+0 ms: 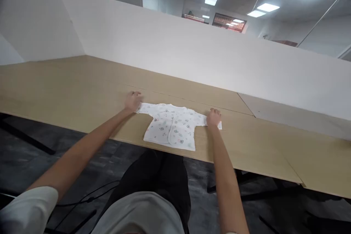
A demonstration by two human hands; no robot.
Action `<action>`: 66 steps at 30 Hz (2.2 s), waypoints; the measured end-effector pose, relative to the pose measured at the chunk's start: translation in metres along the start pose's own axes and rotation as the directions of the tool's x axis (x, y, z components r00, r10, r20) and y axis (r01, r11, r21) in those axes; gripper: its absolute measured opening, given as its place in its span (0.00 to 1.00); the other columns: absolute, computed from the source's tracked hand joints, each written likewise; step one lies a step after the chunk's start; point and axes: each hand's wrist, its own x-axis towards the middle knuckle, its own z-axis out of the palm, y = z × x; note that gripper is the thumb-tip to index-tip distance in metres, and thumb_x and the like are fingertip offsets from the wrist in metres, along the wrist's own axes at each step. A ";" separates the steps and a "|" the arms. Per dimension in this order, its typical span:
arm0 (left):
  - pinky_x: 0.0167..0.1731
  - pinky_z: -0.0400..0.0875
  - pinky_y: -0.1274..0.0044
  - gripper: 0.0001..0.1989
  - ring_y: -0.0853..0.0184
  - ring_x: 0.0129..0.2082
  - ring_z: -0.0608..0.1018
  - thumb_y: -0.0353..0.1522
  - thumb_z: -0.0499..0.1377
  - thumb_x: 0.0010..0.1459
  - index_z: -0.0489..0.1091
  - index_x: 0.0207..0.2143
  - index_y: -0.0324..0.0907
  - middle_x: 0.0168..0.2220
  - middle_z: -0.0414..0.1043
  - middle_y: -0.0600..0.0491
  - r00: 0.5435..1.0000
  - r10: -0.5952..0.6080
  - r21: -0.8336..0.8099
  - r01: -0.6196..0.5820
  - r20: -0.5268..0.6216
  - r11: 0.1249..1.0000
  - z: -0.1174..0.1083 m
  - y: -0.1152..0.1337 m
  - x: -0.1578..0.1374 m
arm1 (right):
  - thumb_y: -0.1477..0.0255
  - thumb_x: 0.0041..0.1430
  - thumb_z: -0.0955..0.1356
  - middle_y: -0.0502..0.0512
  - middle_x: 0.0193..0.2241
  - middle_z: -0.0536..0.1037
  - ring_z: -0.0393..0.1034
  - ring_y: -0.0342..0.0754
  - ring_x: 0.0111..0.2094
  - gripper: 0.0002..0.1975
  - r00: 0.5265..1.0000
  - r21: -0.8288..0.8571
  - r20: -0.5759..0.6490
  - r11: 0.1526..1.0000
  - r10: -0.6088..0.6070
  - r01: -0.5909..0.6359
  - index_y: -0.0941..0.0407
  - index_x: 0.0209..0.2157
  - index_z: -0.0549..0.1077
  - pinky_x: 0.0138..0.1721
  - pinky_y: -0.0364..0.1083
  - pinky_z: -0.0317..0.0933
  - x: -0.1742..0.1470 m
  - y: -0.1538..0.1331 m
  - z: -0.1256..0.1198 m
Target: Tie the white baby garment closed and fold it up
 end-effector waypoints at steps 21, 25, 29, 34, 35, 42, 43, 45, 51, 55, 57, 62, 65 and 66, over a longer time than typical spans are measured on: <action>0.38 0.66 0.73 0.10 0.63 0.37 0.76 0.34 0.55 0.56 0.77 0.34 0.43 0.36 0.78 0.49 0.927 0.281 -0.296 -0.204 0.248 0.933 0.075 0.137 -0.050 | 0.79 0.54 0.64 0.57 0.36 0.79 0.71 0.48 0.38 0.11 0.956 0.554 0.174 0.826 -0.235 0.102 0.58 0.35 0.77 0.42 0.43 0.60 -0.036 -0.134 0.030; 0.38 0.66 0.73 0.10 0.63 0.37 0.76 0.32 0.55 0.57 0.76 0.34 0.42 0.36 0.77 0.49 0.925 0.291 -0.248 -0.231 0.243 0.941 0.074 0.139 -0.051 | 0.79 0.52 0.63 0.55 0.32 0.78 0.70 0.47 0.35 0.09 0.963 0.595 0.153 0.799 -0.222 0.090 0.58 0.31 0.75 0.40 0.43 0.61 -0.039 -0.135 0.030; 0.40 0.66 0.73 0.11 0.62 0.39 0.75 0.31 0.53 0.58 0.75 0.36 0.42 0.38 0.76 0.48 0.918 0.316 -0.176 -0.279 0.239 0.944 0.070 0.141 -0.054 | 0.78 0.51 0.64 0.54 0.30 0.77 0.70 0.47 0.34 0.06 0.969 0.612 0.141 0.788 -0.203 0.076 0.57 0.27 0.73 0.39 0.43 0.61 -0.039 -0.135 0.029; 0.43 0.65 0.72 0.11 0.61 0.44 0.73 0.32 0.51 0.61 0.74 0.37 0.41 0.39 0.73 0.46 0.913 0.354 -0.157 -0.326 0.204 0.932 0.072 0.140 -0.054 | 0.77 0.49 0.65 0.55 0.30 0.78 0.71 0.46 0.33 0.04 0.978 0.649 0.168 0.760 -0.119 -0.019 0.58 0.27 0.72 0.39 0.42 0.61 -0.039 -0.136 0.027; 0.44 0.65 0.72 0.11 0.61 0.44 0.73 0.31 0.51 0.61 0.74 0.37 0.41 0.39 0.73 0.46 0.910 0.365 -0.160 -0.338 0.196 0.927 0.073 0.140 -0.054 | 0.77 0.49 0.65 0.55 0.30 0.78 0.71 0.46 0.33 0.04 0.980 0.656 0.170 0.754 -0.100 -0.037 0.58 0.26 0.72 0.38 0.42 0.61 -0.038 -0.136 0.027; 0.46 0.64 0.70 0.12 0.61 0.43 0.71 0.32 0.49 0.63 0.73 0.38 0.41 0.39 0.71 0.45 0.897 0.424 -0.175 -0.401 0.124 0.899 0.079 0.138 -0.054 | 0.74 0.45 0.68 0.48 0.19 0.74 0.70 0.45 0.25 0.06 0.964 0.767 0.266 0.601 0.023 -0.226 0.56 0.29 0.70 0.29 0.41 0.62 -0.036 -0.135 0.028; 0.46 0.64 0.70 0.12 0.61 0.43 0.71 0.33 0.49 0.63 0.72 0.38 0.41 0.39 0.71 0.45 0.894 0.432 -0.181 -0.409 0.120 0.895 0.080 0.138 -0.054 | 0.75 0.45 0.68 0.47 0.17 0.72 0.69 0.45 0.22 0.07 0.954 0.784 0.296 0.561 0.036 -0.265 0.56 0.30 0.70 0.27 0.41 0.61 -0.036 -0.135 0.027; 0.46 0.64 0.70 0.12 0.61 0.43 0.71 0.32 0.49 0.63 0.72 0.38 0.41 0.39 0.71 0.46 0.884 0.453 -0.193 -0.427 0.118 0.883 0.080 0.137 -0.053 | 0.76 0.44 0.68 0.45 0.14 0.69 0.66 0.43 0.18 0.08 0.936 0.813 0.349 0.480 0.055 -0.331 0.57 0.31 0.70 0.22 0.40 0.59 -0.036 -0.136 0.025; 0.43 0.65 0.71 0.11 0.61 0.42 0.72 0.30 0.49 0.62 0.72 0.37 0.41 0.37 0.73 0.47 0.876 0.464 -0.235 -0.427 0.133 0.873 0.083 0.134 -0.052 | 0.80 0.42 0.67 0.43 0.12 0.67 0.62 0.41 0.15 0.11 0.888 0.837 0.459 0.324 0.022 -0.440 0.58 0.32 0.70 0.19 0.39 0.58 -0.033 -0.136 0.024; 0.43 0.66 0.72 0.12 0.62 0.41 0.74 0.30 0.49 0.62 0.72 0.38 0.41 0.38 0.74 0.48 0.867 0.471 -0.245 -0.426 0.164 0.871 0.083 0.133 -0.053 | 0.80 0.43 0.67 0.43 0.12 0.68 0.62 0.40 0.15 0.12 0.886 0.846 0.463 0.297 0.000 -0.442 0.58 0.34 0.70 0.18 0.39 0.58 -0.032 -0.136 0.027; 0.45 0.65 0.72 0.12 0.62 0.42 0.74 0.31 0.49 0.62 0.72 0.37 0.41 0.39 0.74 0.48 0.843 0.502 -0.246 -0.453 0.193 0.857 0.082 0.133 -0.053 | 0.80 0.44 0.66 0.43 0.12 0.68 0.62 0.40 0.15 0.12 0.891 0.846 0.455 0.310 0.003 -0.433 0.58 0.34 0.70 0.18 0.39 0.59 -0.033 -0.136 0.027; 0.46 0.66 0.71 0.11 0.61 0.43 0.74 0.30 0.50 0.61 0.72 0.38 0.40 0.40 0.76 0.48 0.868 0.458 -0.270 -0.402 0.192 0.875 0.078 0.135 -0.055 | 0.81 0.44 0.65 0.43 0.13 0.68 0.61 0.40 0.14 0.11 0.899 0.845 0.438 0.346 -0.008 -0.409 0.58 0.34 0.70 0.18 0.38 0.58 -0.035 -0.134 0.025; 0.45 0.66 0.72 0.11 0.61 0.43 0.75 0.28 0.52 0.59 0.72 0.40 0.41 0.40 0.76 0.49 0.892 0.414 -0.312 -0.347 0.183 0.884 0.076 0.135 -0.055 | 0.81 0.44 0.65 0.42 0.12 0.66 0.59 0.39 0.13 0.12 0.916 0.846 0.398 0.402 -0.038 -0.351 0.58 0.33 0.70 0.16 0.38 0.55 -0.036 -0.133 0.025; 0.45 0.66 0.72 0.11 0.62 0.43 0.75 0.28 0.52 0.58 0.72 0.41 0.41 0.40 0.76 0.50 0.897 0.402 -0.321 -0.331 0.183 0.887 0.075 0.135 -0.054 | 0.81 0.43 0.64 0.42 0.12 0.65 0.58 0.39 0.13 0.12 0.922 0.843 0.384 0.426 -0.048 -0.329 0.58 0.33 0.70 0.16 0.38 0.53 -0.036 -0.133 0.025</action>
